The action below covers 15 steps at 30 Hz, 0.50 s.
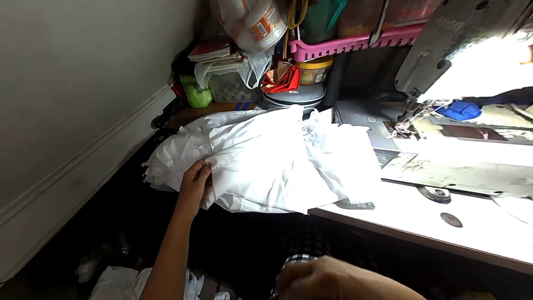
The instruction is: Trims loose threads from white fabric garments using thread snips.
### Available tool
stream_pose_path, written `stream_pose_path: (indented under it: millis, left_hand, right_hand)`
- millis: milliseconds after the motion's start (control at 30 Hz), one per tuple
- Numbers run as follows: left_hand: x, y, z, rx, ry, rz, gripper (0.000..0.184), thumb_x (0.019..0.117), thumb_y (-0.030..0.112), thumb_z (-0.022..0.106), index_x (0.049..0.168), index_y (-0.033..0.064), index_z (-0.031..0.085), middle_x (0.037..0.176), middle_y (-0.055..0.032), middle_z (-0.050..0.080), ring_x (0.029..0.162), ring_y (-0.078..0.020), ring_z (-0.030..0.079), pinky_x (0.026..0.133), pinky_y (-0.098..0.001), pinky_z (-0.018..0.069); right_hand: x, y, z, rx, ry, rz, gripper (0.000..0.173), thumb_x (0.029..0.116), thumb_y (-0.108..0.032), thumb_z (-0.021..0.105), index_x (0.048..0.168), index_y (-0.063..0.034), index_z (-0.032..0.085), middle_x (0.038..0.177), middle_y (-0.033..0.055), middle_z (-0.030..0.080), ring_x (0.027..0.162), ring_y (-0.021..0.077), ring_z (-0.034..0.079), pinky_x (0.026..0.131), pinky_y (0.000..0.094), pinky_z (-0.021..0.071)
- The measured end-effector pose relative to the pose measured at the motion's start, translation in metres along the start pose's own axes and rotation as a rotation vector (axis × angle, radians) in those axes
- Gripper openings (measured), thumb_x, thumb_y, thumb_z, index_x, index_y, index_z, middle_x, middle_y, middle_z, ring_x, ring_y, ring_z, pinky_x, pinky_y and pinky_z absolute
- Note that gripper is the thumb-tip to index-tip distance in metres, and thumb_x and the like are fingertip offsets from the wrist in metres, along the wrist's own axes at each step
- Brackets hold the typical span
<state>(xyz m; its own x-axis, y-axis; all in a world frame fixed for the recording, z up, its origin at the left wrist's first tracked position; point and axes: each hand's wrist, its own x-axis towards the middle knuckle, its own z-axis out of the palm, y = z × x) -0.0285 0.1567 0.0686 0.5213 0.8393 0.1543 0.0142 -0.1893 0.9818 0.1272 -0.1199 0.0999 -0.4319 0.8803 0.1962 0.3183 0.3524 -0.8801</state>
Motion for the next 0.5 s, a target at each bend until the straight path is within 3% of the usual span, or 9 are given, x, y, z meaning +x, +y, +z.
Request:
stream_pose_path:
  millis: [100, 133, 167, 233, 300, 333, 367, 433, 500]
  left_hand:
    - [-0.011, 0.003, 0.003, 0.107, -0.012, 0.093, 0.016, 0.1030, 0.012, 0.058, 0.117, 0.0061, 0.065, 0.096, -0.0044, 0.067, 0.078, -0.0102, 0.064, 0.070, -0.0283, 0.0554]
    - [-0.015, 0.003, 0.004, 0.140, -0.017, 0.126, 0.019, 0.1016, 0.013, 0.061, 0.118, 0.0058, 0.066, 0.102, -0.0045, 0.067, 0.083, -0.0101, 0.065, 0.074, -0.0293, 0.0564]
    - [-0.019, 0.002, 0.004, 0.183, -0.029, 0.172, 0.019, 0.1002, 0.014, 0.062, 0.116, 0.0053, 0.068, 0.111, -0.0046, 0.067, 0.091, -0.0097, 0.066, 0.079, -0.0299, 0.0574]
    - [-0.025, -0.001, 0.004, 0.280, -0.072, 0.278, 0.017, 0.0966, 0.016, 0.065, 0.105, 0.0039, 0.074, 0.130, -0.0072, 0.063, 0.114, -0.0128, 0.062, 0.095, -0.0340, 0.0545]
    - [-0.031, -0.004, 0.006, 0.341, -0.114, 0.334, 0.019, 0.0947, 0.022, 0.065, 0.093, 0.0063, 0.075, 0.138, -0.0056, 0.060, 0.128, -0.0150, 0.055, 0.105, -0.0379, 0.0494]
    - [-0.034, -0.006, 0.007, 0.351, -0.130, 0.350, 0.022, 0.0948, 0.026, 0.065, 0.090, 0.0073, 0.076, 0.140, -0.0051, 0.059, 0.130, -0.0146, 0.053, 0.106, -0.0372, 0.0484]
    - [-0.036, -0.007, 0.009, 0.356, -0.141, 0.364, 0.024, 0.0946, 0.028, 0.065, 0.089, 0.0079, 0.077, 0.140, -0.0051, 0.059, 0.130, -0.0143, 0.053, 0.107, -0.0367, 0.0471]
    - [-0.038, -0.006, 0.011, 0.379, -0.153, 0.381, 0.026, 0.0940, 0.031, 0.066, 0.086, 0.0099, 0.078, 0.141, -0.0051, 0.058, 0.128, -0.0137, 0.052, 0.106, -0.0365, 0.0451]
    - [-0.037, -0.002, 0.012, 0.375, -0.149, 0.391, 0.025, 0.0937, 0.031, 0.066, 0.085, 0.0098, 0.077, 0.138, -0.0045, 0.059, 0.126, -0.0126, 0.054, 0.104, -0.0354, 0.0466]
  right_hand:
    - [0.003, 0.023, -0.008, -0.233, 0.374, 0.050, 0.031, 0.1006, -0.035, 0.065, 0.087, -0.0078, 0.073, 0.087, 0.0027, 0.068, 0.073, 0.0035, 0.061, 0.062, 0.0178, 0.0503]
    - [0.003, 0.030, -0.012, -0.286, 0.486, 0.105, 0.032, 0.1012, -0.036, 0.063, 0.087, -0.0082, 0.071, 0.082, 0.0005, 0.065, 0.069, 0.0012, 0.057, 0.059, 0.0160, 0.0465]
    - [0.003, 0.036, -0.017, -0.344, 0.594, 0.186, 0.029, 0.1005, -0.036, 0.062, 0.094, -0.0099, 0.073, 0.083, -0.0009, 0.065, 0.068, 0.0010, 0.057, 0.058, 0.0173, 0.0474]
    - [0.000, 0.050, -0.032, -0.462, 0.799, 0.387, 0.033, 0.0970, -0.037, 0.060, 0.118, -0.0132, 0.071, 0.093, -0.0007, 0.069, 0.075, 0.0077, 0.064, 0.063, 0.0292, 0.0553]
    - [-0.005, 0.068, -0.051, -0.387, 0.957, 0.511, 0.050, 0.0966, -0.030, 0.061, 0.139, -0.0037, 0.057, 0.104, 0.0102, 0.068, 0.091, 0.0217, 0.066, 0.077, 0.0468, 0.0550]
    - [-0.005, 0.072, -0.059, -0.297, 1.003, 0.562, 0.050, 0.0988, -0.025, 0.062, 0.142, -0.0015, 0.052, 0.105, 0.0123, 0.067, 0.091, 0.0212, 0.064, 0.079, 0.0457, 0.0535]
    - [-0.002, 0.075, -0.064, -0.223, 1.034, 0.597, 0.045, 0.1003, -0.021, 0.062, 0.139, -0.0005, 0.052, 0.097, 0.0099, 0.063, 0.081, 0.0167, 0.059, 0.072, 0.0386, 0.0509]
    - [0.010, 0.074, -0.067, -0.125, 1.035, 0.653, 0.024, 0.0999, -0.017, 0.066, 0.118, -0.0002, 0.063, 0.077, 0.0049, 0.058, 0.061, 0.0099, 0.052, 0.056, 0.0282, 0.0453]
    - [0.029, 0.056, -0.070, 0.000, 0.937, 0.758, 0.018, 0.1006, -0.019, 0.066, 0.094, -0.0025, 0.066, 0.066, 0.0037, 0.057, 0.054, 0.0097, 0.052, 0.054, 0.0276, 0.0459]
